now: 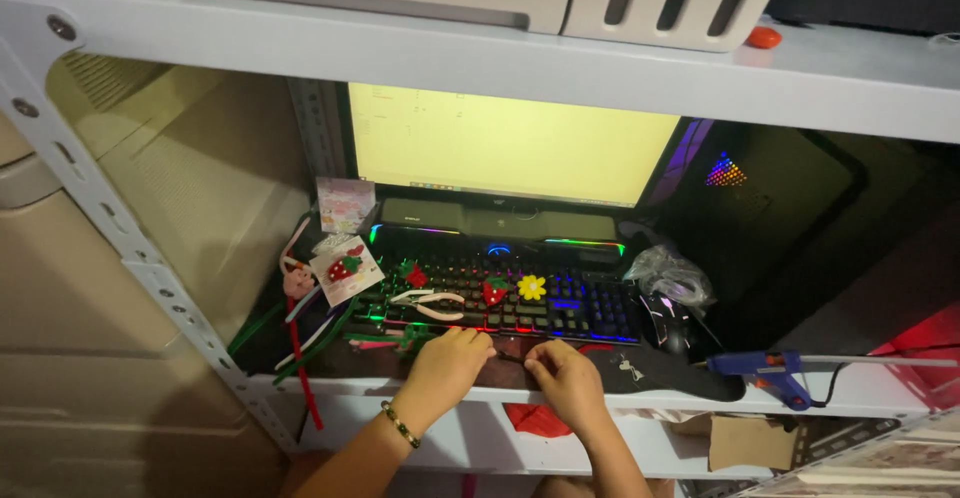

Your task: Assembling decorative flowers using pipe cleaners and small plastic charms, using a glue gun for attachment.

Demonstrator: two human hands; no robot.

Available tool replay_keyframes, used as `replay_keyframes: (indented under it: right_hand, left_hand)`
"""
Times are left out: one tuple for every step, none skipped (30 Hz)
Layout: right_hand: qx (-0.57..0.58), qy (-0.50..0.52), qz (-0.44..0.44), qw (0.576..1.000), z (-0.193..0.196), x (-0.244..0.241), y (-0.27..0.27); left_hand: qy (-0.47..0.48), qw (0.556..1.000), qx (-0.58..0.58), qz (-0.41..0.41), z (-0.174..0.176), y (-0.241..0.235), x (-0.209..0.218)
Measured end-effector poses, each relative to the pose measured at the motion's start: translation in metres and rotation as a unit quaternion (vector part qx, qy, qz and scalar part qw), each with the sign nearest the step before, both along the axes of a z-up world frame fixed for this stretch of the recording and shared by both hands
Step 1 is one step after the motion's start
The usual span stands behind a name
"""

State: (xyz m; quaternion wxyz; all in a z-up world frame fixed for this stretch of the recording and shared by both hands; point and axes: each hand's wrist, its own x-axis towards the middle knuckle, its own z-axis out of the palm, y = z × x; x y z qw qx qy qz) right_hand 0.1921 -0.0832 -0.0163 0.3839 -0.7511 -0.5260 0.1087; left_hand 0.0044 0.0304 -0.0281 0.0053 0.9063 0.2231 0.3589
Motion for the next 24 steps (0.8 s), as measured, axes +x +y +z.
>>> replay_keyframes:
  right_hand:
    - [0.002, 0.001, -0.001, 1.0, 0.001, 0.0, 0.0]
    - [-0.006, 0.002, -0.003, 1.0, 0.003, 0.0, -0.001]
    - [-0.014, 0.004, -0.003, 1.0, 0.004, -0.001, -0.001]
    - [-0.013, 0.005, -0.002, 1.0, 0.004, 0.0, 0.0]
    - [-0.016, 0.008, 0.001, 1.0, 0.004, 0.0, 0.001]
    - [-0.019, 0.01, 0.004, 1.0, 0.003, 0.0, 0.001]
    - [-0.019, 0.011, 0.007, 1.0, 0.003, 0.001, 0.001]
    - [-0.027, 0.0, 0.011, 1.0, 0.003, 0.002, 0.002]
    - [-0.037, -0.01, 0.015, 0.999, 0.003, 0.003, 0.001]
    - [-0.038, -0.01, 0.017, 0.999, 0.004, 0.003, 0.002]
    - [-0.042, -0.007, 0.017, 0.999, 0.006, 0.002, 0.002]
    - [-0.046, -0.004, 0.016, 0.999, 0.007, 0.002, 0.002]
    - [-0.047, -0.004, 0.017, 0.999, 0.007, 0.002, 0.003]
    - [-0.052, 0.003, 0.002, 0.999, 0.006, 0.001, 0.003]
    - [-0.056, 0.01, -0.012, 0.998, 0.006, 0.0, 0.004]
    - [-0.056, 0.01, -0.011, 0.998, 0.005, 0.0, 0.005]
    - [-0.044, -0.002, -0.016, 0.999, 0.003, 0.0, 0.006]
    - [-0.033, -0.013, -0.022, 0.999, 0.001, 0.0, 0.007]
    - [-0.033, -0.013, -0.021, 0.999, 0.003, -0.002, 0.006]
    - [-0.037, -0.015, -0.026, 0.999, 0.005, -0.003, 0.006]
    - [-0.04, -0.017, -0.032, 0.999, 0.006, -0.005, 0.006]
    - [-0.039, -0.017, -0.032, 0.999, 0.007, -0.005, 0.006]
    - [-0.046, -0.016, -0.036, 0.998, 0.007, -0.006, 0.006]
    - [-0.053, -0.016, -0.039, 0.998, 0.008, -0.006, 0.006]
  left_hand:
    - [0.001, 1.0, 0.002, -0.001, 0.006, -0.002, 0.0]
    - [-0.011, 1.0, 0.004, -0.011, 0.011, -0.004, 0.0]
    - [-0.022, 1.0, 0.006, -0.02, 0.017, -0.006, -0.001]
    - [-0.021, 1.0, 0.007, -0.019, 0.017, -0.005, 0.0]
    - [-0.01, 1.0, 0.007, -0.025, 0.016, -0.006, 0.0]
    - [0.0, 1.0, 0.006, -0.031, 0.015, -0.006, 0.0]
    - [0.001, 1.0, 0.006, -0.028, 0.015, -0.006, 0.001]
    - [0.0, 0.999, 0.026, -0.039, 0.015, -0.007, 0.002]
    - [-0.002, 0.998, 0.045, -0.05, 0.015, -0.008, 0.002]
    - [-0.002, 0.998, 0.044, -0.048, 0.015, -0.008, 0.003]
    - [-0.006, 0.998, 0.039, -0.056, 0.014, -0.008, 0.004]
    - [-0.01, 0.997, 0.035, -0.063, 0.014, -0.007, 0.005]
    - [-0.01, 0.997, 0.034, -0.063, 0.014, -0.007, 0.006]
    - [-0.018, 0.997, 0.037, -0.065, 0.013, -0.007, 0.006]
    - [-0.025, 0.997, 0.041, -0.066, 0.014, -0.007, 0.006]
    - [-0.025, 0.997, 0.041, -0.065, 0.015, -0.008, 0.005]
    - [-0.027, 0.997, 0.027, -0.062, 0.017, -0.009, 0.004]
    - [-0.029, 0.998, 0.013, -0.06, 0.018, -0.009, 0.004]
    - [-0.029, 0.998, 0.013, -0.059, 0.019, -0.01, 0.003]
    - [-0.018, 0.998, -0.023, -0.059, 0.02, -0.01, 0.002]
    - [-0.007, 0.996, -0.06, -0.061, 0.021, -0.011, 0.0]
    - [-0.007, 0.996, -0.059, -0.06, 0.02, -0.01, 0.0]
    - [-0.009, 0.997, -0.053, -0.06, 0.018, -0.01, 0.0]
    - [-0.012, 0.997, -0.047, -0.06, 0.017, -0.009, 0.0]
